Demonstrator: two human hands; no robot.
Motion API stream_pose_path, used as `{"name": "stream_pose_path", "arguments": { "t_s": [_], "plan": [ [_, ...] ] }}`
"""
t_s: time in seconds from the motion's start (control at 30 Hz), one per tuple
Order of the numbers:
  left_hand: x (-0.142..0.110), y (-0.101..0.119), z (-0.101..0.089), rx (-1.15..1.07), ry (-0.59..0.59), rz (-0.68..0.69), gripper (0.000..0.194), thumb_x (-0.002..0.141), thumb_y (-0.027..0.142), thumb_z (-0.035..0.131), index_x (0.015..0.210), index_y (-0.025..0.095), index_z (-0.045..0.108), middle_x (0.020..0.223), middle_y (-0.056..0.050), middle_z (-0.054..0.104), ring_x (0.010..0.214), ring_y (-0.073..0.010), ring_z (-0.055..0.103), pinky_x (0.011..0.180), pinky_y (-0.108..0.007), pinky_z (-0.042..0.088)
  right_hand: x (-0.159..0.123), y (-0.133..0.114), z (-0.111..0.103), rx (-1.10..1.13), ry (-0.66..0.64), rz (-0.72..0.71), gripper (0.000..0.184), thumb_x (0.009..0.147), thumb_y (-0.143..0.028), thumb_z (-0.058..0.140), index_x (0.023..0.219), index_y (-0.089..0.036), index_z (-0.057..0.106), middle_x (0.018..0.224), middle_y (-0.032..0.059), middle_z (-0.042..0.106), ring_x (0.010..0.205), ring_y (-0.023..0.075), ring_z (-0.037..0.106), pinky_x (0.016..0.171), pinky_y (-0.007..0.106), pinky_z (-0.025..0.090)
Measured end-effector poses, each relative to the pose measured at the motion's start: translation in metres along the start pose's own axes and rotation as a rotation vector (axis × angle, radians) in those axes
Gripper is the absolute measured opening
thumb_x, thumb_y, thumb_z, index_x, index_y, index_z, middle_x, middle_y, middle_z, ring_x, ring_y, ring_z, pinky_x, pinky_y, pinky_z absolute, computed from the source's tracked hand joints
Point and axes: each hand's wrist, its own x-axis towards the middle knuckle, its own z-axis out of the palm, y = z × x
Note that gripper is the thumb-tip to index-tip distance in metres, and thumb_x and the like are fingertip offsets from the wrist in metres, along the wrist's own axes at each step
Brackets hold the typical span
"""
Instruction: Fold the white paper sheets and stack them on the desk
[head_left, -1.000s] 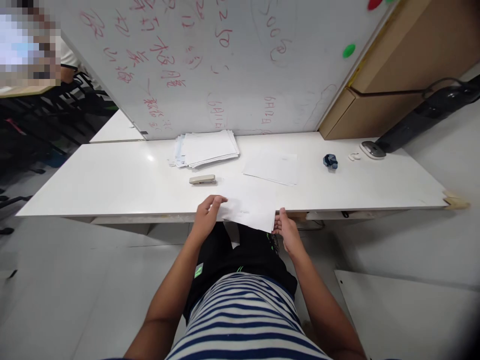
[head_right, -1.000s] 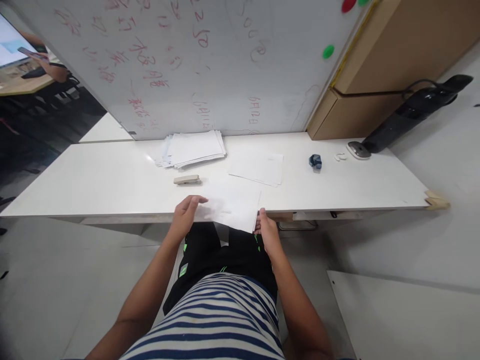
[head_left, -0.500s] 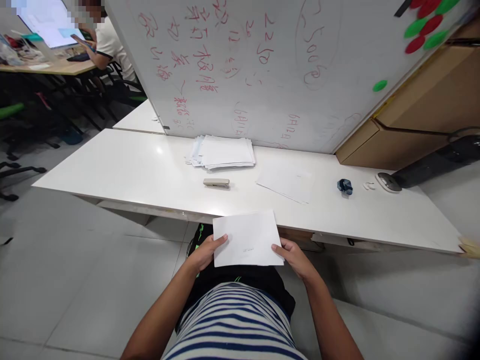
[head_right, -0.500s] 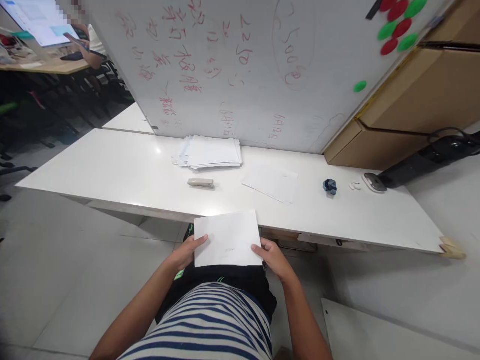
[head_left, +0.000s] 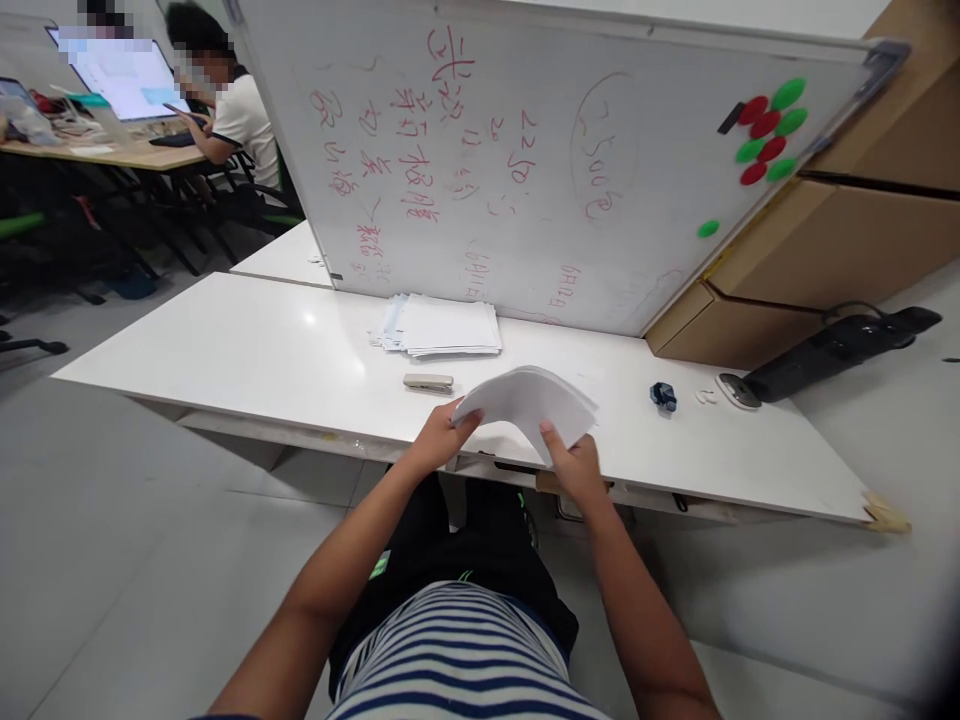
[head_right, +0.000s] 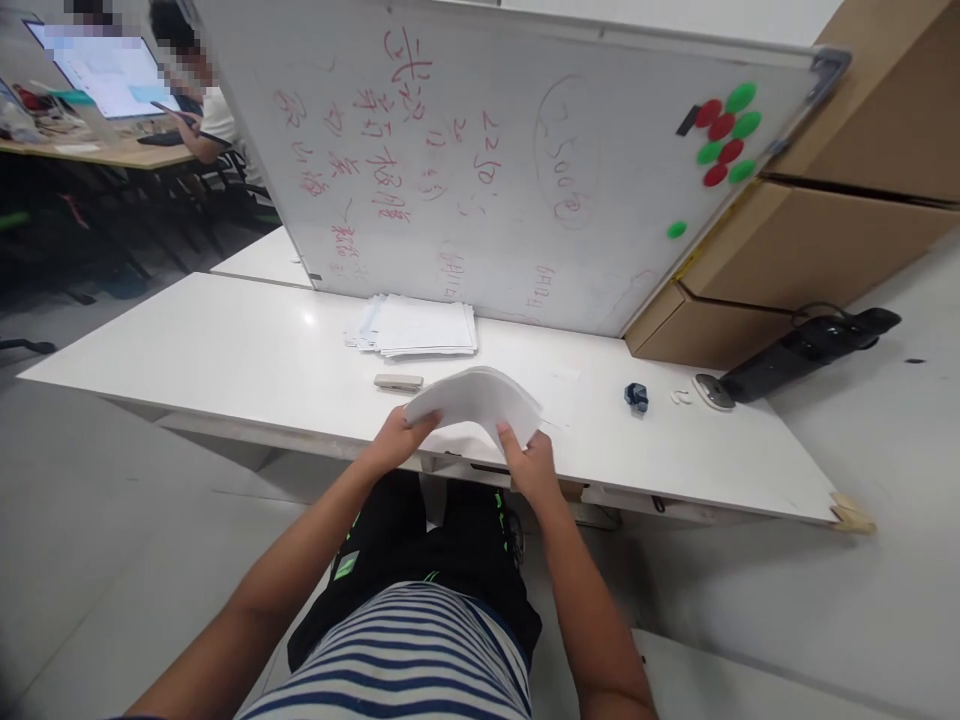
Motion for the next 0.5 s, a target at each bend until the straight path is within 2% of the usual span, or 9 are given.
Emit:
{"name": "stream_pose_path", "arguments": {
  "t_s": [0.13, 0.23, 0.37, 0.43, 0.5],
  "plan": [
    [0.004, -0.024, 0.014, 0.038, 0.070, 0.016, 0.036, 0.089, 0.046, 0.046, 0.095, 0.018, 0.067, 0.090, -0.005, 0.069, 0.085, -0.0221, 0.062, 0.075, -0.033, 0.051, -0.003, 0.026, 0.025, -0.066, 0.075, -0.032, 0.043, 0.075, -0.054, 0.064, 0.097, -0.017, 0.068, 0.096, 0.0143, 0.070, 0.106, 0.0328, 0.059, 0.087, 0.042, 0.047],
    [-0.003, -0.032, 0.011, 0.043, 0.077, -0.016, 0.036, 0.087, 0.048, 0.048, 0.097, 0.018, 0.067, 0.091, -0.005, 0.070, 0.085, -0.0228, 0.062, 0.075, -0.033, 0.051, -0.010, 0.041, 0.027, -0.111, 0.107, -0.099, 0.033, 0.079, -0.049, 0.063, 0.093, -0.020, 0.068, 0.088, 0.0121, 0.068, 0.099, 0.0319, 0.060, 0.085, 0.041, 0.047],
    [-0.003, -0.030, -0.004, 0.024, 0.030, -0.097, 0.037, 0.083, 0.048, 0.052, 0.096, 0.016, 0.067, 0.095, -0.006, 0.070, 0.090, -0.0259, 0.063, 0.077, -0.035, 0.051, -0.021, 0.045, 0.022, -0.239, -0.026, -0.206, 0.026, 0.081, -0.046, 0.060, 0.081, -0.022, 0.070, 0.077, 0.0105, 0.067, 0.088, 0.0315, 0.062, 0.086, 0.046, 0.045],
    [-0.001, -0.023, -0.013, -0.020, -0.026, -0.098, 0.040, 0.082, 0.048, 0.056, 0.104, 0.016, 0.066, 0.101, -0.007, 0.070, 0.093, -0.0261, 0.064, 0.078, -0.035, 0.051, -0.029, 0.042, 0.018, -0.258, -0.054, -0.180, 0.027, 0.081, -0.047, 0.059, 0.084, -0.023, 0.071, 0.082, 0.0116, 0.069, 0.090, 0.0329, 0.063, 0.089, 0.047, 0.045],
    [0.003, -0.015, -0.024, -0.071, -0.081, -0.070, 0.048, 0.083, 0.048, 0.055, 0.120, 0.018, 0.059, 0.108, -0.008, 0.069, 0.094, -0.0240, 0.064, 0.077, -0.032, 0.052, -0.038, 0.040, 0.013, -0.202, -0.003, -0.023, 0.032, 0.081, -0.049, 0.059, 0.094, -0.021, 0.071, 0.093, 0.0129, 0.071, 0.098, 0.0338, 0.063, 0.091, 0.047, 0.046]
  ]
}}
